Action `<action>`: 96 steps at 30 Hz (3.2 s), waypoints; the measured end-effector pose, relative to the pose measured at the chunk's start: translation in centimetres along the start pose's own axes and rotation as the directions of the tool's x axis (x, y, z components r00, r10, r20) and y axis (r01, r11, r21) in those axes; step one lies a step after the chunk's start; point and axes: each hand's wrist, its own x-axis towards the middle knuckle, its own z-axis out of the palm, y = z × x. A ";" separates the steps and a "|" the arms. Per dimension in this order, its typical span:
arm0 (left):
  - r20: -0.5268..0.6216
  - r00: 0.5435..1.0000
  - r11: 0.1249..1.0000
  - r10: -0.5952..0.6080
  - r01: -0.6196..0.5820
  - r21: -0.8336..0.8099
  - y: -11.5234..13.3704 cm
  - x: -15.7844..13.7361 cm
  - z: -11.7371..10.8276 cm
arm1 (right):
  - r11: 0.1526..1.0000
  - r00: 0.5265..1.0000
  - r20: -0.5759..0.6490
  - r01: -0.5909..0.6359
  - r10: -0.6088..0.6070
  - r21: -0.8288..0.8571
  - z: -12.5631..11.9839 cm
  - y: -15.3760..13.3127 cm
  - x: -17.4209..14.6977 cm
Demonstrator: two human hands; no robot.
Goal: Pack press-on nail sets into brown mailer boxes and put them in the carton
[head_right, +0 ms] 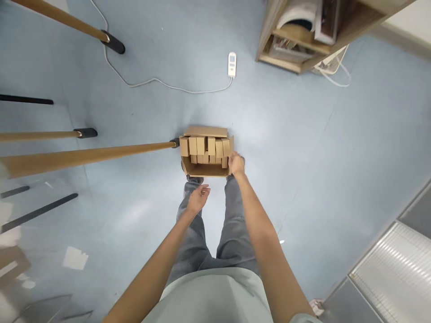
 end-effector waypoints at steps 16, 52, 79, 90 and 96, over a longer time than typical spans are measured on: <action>-0.187 0.948 0.893 0.256 -0.306 -0.329 5.3 -18.3 -9.6 | 0.884 0.938 -0.100 0.347 -0.333 0.313 -10.0 -1.1 -22.2; -0.735 0.669 0.400 0.107 -0.706 -0.584 -31.1 -38.4 -52.0 | 0.527 0.496 0.178 0.792 -0.850 0.308 18.2 -46.9 -59.3; -0.603 0.676 0.437 0.423 -0.735 -0.518 -41.0 -24.0 -92.5 | 0.617 0.670 -0.033 0.700 -0.742 0.359 37.2 -75.7 -65.0; -0.570 0.606 0.790 0.555 -0.599 0.132 -34.0 -10.3 -107.2 | 0.647 0.847 -0.271 0.527 -0.458 0.551 40.8 -77.9 -68.9; -0.352 0.661 0.726 0.663 -0.452 0.518 -30.5 -5.3 -110.2 | 0.618 0.857 -0.361 0.516 -0.368 0.594 41.3 -77.8 -69.3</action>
